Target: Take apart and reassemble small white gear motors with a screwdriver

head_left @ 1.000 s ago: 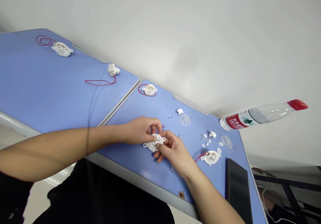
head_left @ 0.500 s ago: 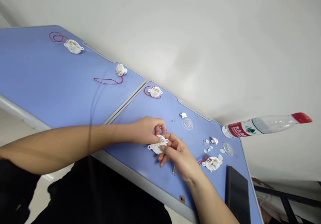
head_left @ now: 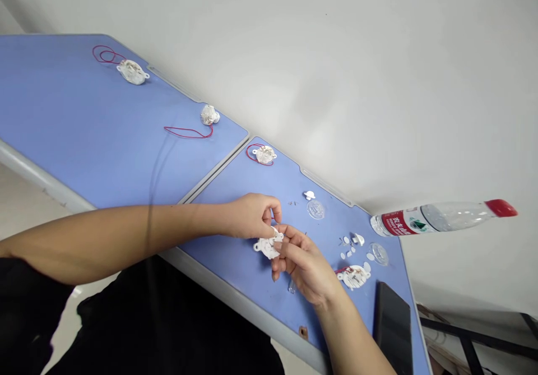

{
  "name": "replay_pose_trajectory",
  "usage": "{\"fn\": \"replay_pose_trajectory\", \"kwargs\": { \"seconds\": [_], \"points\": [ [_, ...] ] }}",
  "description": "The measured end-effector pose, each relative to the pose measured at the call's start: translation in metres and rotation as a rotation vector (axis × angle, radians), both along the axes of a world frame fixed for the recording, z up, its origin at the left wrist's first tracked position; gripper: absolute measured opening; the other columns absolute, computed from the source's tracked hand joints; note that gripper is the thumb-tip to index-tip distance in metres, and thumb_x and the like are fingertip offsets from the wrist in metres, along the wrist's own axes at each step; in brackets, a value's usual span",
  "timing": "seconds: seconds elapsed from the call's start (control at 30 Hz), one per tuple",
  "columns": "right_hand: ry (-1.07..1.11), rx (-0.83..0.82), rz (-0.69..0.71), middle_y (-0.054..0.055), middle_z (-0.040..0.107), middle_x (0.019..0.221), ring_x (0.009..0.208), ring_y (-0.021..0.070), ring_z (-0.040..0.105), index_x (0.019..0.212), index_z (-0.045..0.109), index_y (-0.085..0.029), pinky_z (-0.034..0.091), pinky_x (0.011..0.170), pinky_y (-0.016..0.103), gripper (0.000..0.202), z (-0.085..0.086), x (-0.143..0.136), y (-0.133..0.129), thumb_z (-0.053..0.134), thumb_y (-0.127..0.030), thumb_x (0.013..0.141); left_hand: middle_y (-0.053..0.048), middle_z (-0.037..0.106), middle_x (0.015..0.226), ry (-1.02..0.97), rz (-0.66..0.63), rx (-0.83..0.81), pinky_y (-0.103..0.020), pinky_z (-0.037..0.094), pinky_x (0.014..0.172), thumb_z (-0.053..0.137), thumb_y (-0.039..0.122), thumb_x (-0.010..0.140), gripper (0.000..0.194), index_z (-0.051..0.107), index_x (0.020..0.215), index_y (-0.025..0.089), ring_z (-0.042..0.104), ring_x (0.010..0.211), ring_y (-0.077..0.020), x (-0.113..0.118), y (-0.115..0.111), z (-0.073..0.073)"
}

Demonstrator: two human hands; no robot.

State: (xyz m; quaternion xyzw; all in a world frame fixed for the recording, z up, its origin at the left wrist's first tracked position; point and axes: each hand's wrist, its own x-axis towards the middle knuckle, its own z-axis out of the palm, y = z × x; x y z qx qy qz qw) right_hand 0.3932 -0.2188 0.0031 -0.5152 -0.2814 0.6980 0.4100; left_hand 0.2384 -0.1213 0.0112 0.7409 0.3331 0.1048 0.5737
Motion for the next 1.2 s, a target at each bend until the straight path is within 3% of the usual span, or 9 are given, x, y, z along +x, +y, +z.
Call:
{"fn": "replay_pose_trajectory", "kwargs": {
  "seconds": [0.57, 0.83, 1.2],
  "points": [
    [-0.052, 0.007, -0.005, -0.005, 0.058, 0.064, 0.047, 0.0090, 0.057, 0.096, 0.060, -0.016, 0.054, 0.043, 0.023, 0.037, 0.002, -0.001, -0.001, 0.078, -0.028, 0.066, 0.003, 0.058, 0.074, 0.019, -0.028, 0.007, -0.020, 0.041, 0.050, 0.065, 0.024, 0.065, 0.026, 0.059, 0.091, 0.018, 0.054, 0.060, -0.0113, 0.000, 0.002, -0.001],
    [-0.127, 0.096, 0.042, -0.004, 0.058, 0.073, 0.057, 0.0093, 0.054, 0.100, 0.056, -0.020, 0.055, 0.047, 0.022, 0.045, 0.000, -0.007, -0.003, 0.079, -0.018, 0.062, 0.003, 0.061, 0.075, 0.023, -0.023, 0.068, -0.020, 0.040, 0.051, 0.062, 0.024, 0.067, 0.021, 0.059, 0.087, 0.019, 0.057, 0.062, -0.0120, -0.001, 0.000, 0.000],
    [-0.271, 0.127, 0.007, -0.005, 0.056, 0.074, 0.057, 0.0083, 0.052, 0.093, 0.053, -0.020, 0.051, 0.044, 0.020, 0.037, -0.001, -0.015, -0.003, 0.073, -0.018, 0.062, 0.004, 0.061, 0.074, 0.028, -0.017, 0.110, -0.020, 0.039, 0.053, 0.061, 0.024, 0.069, 0.018, 0.060, 0.086, 0.020, 0.057, 0.062, -0.0113, -0.001, -0.004, 0.002]
  ]
}}
